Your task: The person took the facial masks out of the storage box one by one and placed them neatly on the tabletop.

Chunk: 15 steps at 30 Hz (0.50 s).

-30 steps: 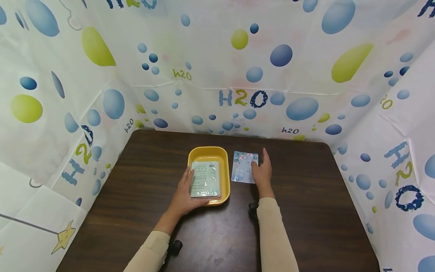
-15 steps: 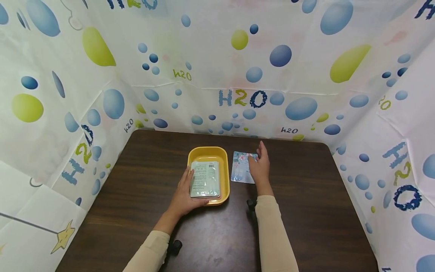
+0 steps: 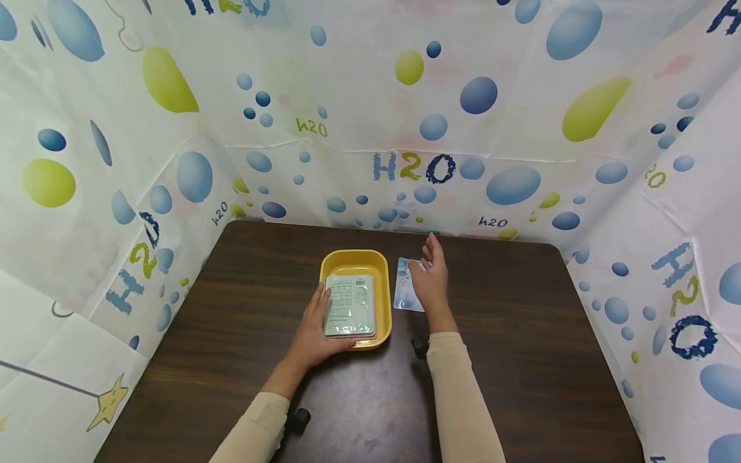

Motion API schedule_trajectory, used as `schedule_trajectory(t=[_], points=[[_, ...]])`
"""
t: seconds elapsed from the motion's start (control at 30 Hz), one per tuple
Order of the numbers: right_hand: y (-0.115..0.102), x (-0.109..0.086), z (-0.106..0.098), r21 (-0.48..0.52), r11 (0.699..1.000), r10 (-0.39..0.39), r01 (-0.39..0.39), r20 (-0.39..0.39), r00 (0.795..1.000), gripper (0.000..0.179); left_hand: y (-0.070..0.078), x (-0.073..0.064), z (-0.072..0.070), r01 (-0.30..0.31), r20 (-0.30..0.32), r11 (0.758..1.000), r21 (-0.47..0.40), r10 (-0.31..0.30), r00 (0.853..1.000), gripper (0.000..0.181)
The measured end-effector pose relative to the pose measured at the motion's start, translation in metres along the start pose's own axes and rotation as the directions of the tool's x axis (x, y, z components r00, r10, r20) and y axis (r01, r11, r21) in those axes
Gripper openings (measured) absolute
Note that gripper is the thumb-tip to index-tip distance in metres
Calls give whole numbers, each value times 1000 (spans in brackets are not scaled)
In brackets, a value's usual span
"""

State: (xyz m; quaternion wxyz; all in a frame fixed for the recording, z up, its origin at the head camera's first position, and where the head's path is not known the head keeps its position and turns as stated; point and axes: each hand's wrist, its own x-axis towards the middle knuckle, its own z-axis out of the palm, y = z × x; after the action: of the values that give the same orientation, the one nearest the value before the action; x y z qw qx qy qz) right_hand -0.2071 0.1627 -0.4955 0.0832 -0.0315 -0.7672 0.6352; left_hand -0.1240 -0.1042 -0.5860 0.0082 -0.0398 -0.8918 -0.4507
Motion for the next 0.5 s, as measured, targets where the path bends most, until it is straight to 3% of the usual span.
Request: schedule_trajectory(t=[0.5], points=[[-12,-12,29,64,997,-34,30,65,997,71,-3,2,2,-7,-8,1000,5,7,1000,129]])
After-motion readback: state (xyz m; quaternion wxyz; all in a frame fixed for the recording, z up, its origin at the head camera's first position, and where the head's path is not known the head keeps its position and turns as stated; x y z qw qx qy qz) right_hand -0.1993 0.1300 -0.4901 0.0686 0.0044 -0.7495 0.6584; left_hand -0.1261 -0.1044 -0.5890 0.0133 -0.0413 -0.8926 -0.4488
